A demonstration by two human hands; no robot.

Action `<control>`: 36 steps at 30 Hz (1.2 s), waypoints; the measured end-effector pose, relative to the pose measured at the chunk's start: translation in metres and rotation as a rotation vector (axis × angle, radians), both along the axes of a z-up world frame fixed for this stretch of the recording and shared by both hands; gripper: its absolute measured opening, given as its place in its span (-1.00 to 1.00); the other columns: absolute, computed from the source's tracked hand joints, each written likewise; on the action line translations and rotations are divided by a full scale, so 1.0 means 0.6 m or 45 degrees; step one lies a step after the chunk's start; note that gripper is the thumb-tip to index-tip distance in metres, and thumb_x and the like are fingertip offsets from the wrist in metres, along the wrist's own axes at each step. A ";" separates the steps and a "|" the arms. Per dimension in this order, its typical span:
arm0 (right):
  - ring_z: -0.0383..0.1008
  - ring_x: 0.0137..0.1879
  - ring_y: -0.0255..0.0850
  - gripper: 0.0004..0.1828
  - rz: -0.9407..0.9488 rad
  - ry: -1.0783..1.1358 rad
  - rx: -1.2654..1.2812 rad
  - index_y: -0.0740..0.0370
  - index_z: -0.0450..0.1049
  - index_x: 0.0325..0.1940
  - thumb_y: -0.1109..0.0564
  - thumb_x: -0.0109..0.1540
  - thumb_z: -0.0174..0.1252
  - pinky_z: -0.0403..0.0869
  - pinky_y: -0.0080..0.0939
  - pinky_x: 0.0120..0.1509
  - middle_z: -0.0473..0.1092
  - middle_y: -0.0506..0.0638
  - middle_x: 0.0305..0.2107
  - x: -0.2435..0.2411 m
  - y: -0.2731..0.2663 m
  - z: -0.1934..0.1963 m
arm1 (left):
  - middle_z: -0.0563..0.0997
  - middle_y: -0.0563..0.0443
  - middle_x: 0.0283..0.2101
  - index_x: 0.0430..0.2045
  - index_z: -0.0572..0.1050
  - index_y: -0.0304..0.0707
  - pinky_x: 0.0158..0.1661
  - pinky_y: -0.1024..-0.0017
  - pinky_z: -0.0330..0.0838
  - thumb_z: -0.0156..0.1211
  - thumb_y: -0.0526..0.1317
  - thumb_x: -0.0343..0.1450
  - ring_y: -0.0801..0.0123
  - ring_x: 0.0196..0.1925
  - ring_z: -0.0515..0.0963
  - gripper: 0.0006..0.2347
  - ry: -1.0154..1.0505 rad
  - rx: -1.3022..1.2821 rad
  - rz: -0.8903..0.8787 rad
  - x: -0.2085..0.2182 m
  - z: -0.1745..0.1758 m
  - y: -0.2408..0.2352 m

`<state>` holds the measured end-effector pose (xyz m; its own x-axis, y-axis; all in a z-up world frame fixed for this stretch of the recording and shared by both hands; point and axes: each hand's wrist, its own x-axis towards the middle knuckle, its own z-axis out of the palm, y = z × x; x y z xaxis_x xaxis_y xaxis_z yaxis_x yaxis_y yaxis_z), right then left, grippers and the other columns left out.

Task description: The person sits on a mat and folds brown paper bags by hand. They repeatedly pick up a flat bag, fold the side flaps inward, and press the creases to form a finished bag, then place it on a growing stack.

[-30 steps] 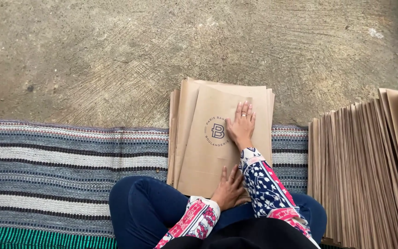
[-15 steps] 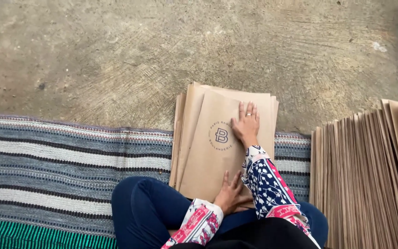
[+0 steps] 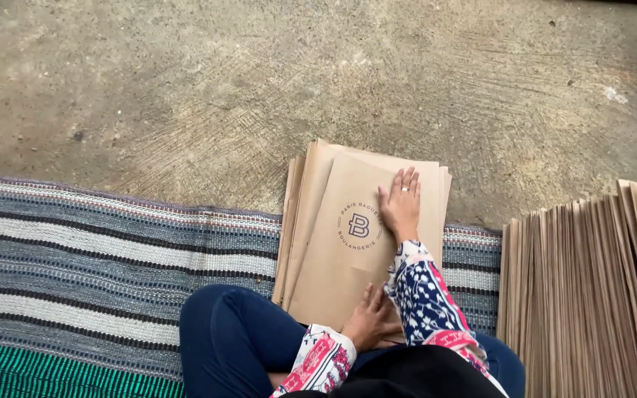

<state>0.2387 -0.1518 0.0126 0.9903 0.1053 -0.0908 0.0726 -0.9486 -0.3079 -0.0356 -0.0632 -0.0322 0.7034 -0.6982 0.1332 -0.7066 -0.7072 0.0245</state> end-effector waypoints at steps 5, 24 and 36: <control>-0.51 0.64 0.14 -0.12 -0.044 0.088 0.015 0.41 -0.32 0.57 -0.31 0.40 -0.49 -0.39 0.05 0.65 -0.44 0.35 0.51 -0.134 0.033 0.039 | 0.16 -0.11 0.49 0.42 0.16 0.09 0.39 -0.46 -0.43 -0.23 0.39 0.33 -0.42 0.56 -0.27 -0.25 0.315 -0.024 -0.013 0.002 -0.042 -0.017; -0.13 0.60 0.16 -0.35 0.416 0.102 0.031 0.04 -0.06 0.62 -0.05 0.43 -0.20 -0.02 0.17 0.63 -0.12 0.09 0.54 -0.209 -0.033 -0.059 | 0.30 -0.19 0.40 0.34 0.28 0.16 0.33 -0.31 -0.06 0.43 0.14 0.17 -0.33 0.48 0.06 -0.22 0.180 -0.396 0.381 0.013 0.062 0.135; -0.15 0.62 0.08 -0.31 0.048 -0.244 -0.006 0.14 -0.02 0.60 -0.20 0.44 -0.29 -0.13 0.18 0.63 -0.11 0.09 0.54 -0.300 0.007 -0.034 | -0.28 -0.07 0.59 0.44 -0.03 0.43 0.38 -0.40 -0.48 -0.12 0.53 0.25 -0.19 0.57 -0.41 -0.18 0.514 0.056 0.611 0.012 0.016 0.130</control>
